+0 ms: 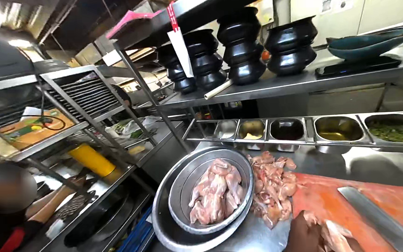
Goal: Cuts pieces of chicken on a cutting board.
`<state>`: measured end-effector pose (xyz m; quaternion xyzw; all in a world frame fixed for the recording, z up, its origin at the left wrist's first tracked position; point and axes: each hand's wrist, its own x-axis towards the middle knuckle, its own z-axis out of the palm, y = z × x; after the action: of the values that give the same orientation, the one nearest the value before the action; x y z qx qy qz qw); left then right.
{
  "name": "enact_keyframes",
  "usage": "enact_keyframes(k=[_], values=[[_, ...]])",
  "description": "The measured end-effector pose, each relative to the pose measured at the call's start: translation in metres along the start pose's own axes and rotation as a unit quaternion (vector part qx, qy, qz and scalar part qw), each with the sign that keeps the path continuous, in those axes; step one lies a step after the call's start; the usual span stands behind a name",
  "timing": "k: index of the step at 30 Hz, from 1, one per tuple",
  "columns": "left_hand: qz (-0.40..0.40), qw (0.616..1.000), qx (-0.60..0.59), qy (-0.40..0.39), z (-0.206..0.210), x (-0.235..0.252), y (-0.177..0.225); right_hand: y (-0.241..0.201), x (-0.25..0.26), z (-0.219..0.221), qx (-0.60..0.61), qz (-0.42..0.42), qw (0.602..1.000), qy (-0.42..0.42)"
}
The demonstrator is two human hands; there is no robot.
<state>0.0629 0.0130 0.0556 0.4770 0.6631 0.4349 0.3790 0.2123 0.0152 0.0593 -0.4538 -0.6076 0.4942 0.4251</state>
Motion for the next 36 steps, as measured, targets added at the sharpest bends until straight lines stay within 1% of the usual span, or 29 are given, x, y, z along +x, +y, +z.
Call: enact_keyframes(k=[2,3,4,6,7,9,11,13,14,16,17,19,20,21,22,23,25,27,28,29,30,31,32,33,34,35,36], values=[[-0.044,0.998,-0.003,0.034,-0.004,0.010,-0.002,0.031,-0.001,-0.001,-0.019,-0.087,0.996,-0.030],[-0.056,0.997,-0.002,0.057,-0.003,0.012,0.000,0.034,-0.006,0.000,-0.024,-0.101,0.994,-0.028],[-0.067,0.995,0.000,0.075,-0.003,0.014,0.005,0.032,-0.011,0.002,-0.025,-0.107,0.994,-0.008],[-0.084,0.993,0.007,0.084,0.001,0.019,0.019,0.029,-0.011,0.007,-0.026,-0.120,0.991,0.060],[-0.088,0.993,0.012,0.081,0.002,0.021,0.028,0.024,-0.010,0.006,-0.021,-0.120,0.989,0.080],[-0.071,0.994,0.028,0.077,0.003,0.025,0.047,0.011,-0.008,-0.001,-0.012,-0.099,0.989,0.105],[-0.028,0.996,0.012,0.079,0.005,0.030,0.063,-0.007,-0.005,-0.006,0.007,-0.080,0.989,0.126],[-0.003,0.997,-0.023,0.080,0.010,0.033,0.077,-0.017,-0.002,-0.010,0.035,-0.106,0.982,0.149],[-0.006,0.996,-0.039,0.083,0.014,0.032,0.082,-0.018,-0.004,-0.011,0.045,-0.121,0.979,0.159],[-0.030,0.989,-0.091,0.110,0.017,0.035,0.084,-0.018,-0.011,-0.020,0.047,-0.124,0.974,0.182],[-0.037,0.983,-0.120,0.134,0.009,0.044,0.079,-0.015,-0.017,-0.028,0.045,-0.116,0.973,0.196],[-0.026,0.965,-0.161,0.207,-0.035,0.072,0.067,-0.009,-0.037,-0.051,0.049,-0.079,0.973,0.209],[-0.002,0.961,-0.164,0.224,-0.059,0.086,0.064,-0.005,-0.044,-0.065,0.052,-0.058,0.974,0.212],[0.022,0.962,-0.161,0.218,-0.076,0.098,0.067,-0.002,-0.047,-0.077,0.061,-0.036,0.974,0.217],[0.033,0.967,-0.144,0.206,-0.080,0.101,0.074,0.001,-0.048,-0.085,0.080,-0.013,0.971,0.226],[0.036,0.975,-0.120,0.184,-0.075,0.098,0.081,0.004,-0.046,-0.089,0.111,0.002,0.966,0.234],[0.036,0.986,-0.090,0.132,-0.050,0.093,0.091,0.007,-0.030,-0.085,0.180,-0.005,0.953,0.243],[0.036,0.991,-0.096,0.090,-0.021,0.098,0.097,0.001,-0.008,-0.078,0.234,0.001,0.949,0.213],[0.034,0.993,-0.099,0.056,-0.011,0.099,0.098,-0.002,0.000,-0.076,0.238,0.035,0.954,0.180],[0.025,0.995,-0.097,0.016,-0.002,0.098,0.102,-0.002,0.005,-0.078,0.202,0.077,0.966,0.144],[0.020,0.996,-0.083,-0.024,0.003,0.096,0.106,0.002,0.009,-0.082,0.140,0.117,0.976,0.116],[0.019,0.996,-0.052,-0.066,0.007,0.093,0.110,0.009,0.010,-0.087,0.086,0.141,0.979,0.116],[0.022,0.995,-0.007,-0.098,0.010,0.089,0.114,0.014,0.010,-0.091,0.051,0.146,0.978,0.140],[0.035,0.991,0.046,-0.121,0.014,0.084,0.115,0.014,0.008,-0.095,0.047,0.141,0.975,0.165],[0.057,0.983,0.099,-0.146,0.021,0.079,0.114,0.011,0.006,-0.098,0.074,0.131,0.972,0.180],[0.078,0.970,0.142,-0.181,0.030,0.071,0.113,0.005,0.005,-0.099,0.128,0.124,0.967,0.182],[0.099,0.956,0.160,-0.226,0.040,0.062,0.113,-0.001,0.005,-0.098,0.204,0.126,0.957,0.164]])
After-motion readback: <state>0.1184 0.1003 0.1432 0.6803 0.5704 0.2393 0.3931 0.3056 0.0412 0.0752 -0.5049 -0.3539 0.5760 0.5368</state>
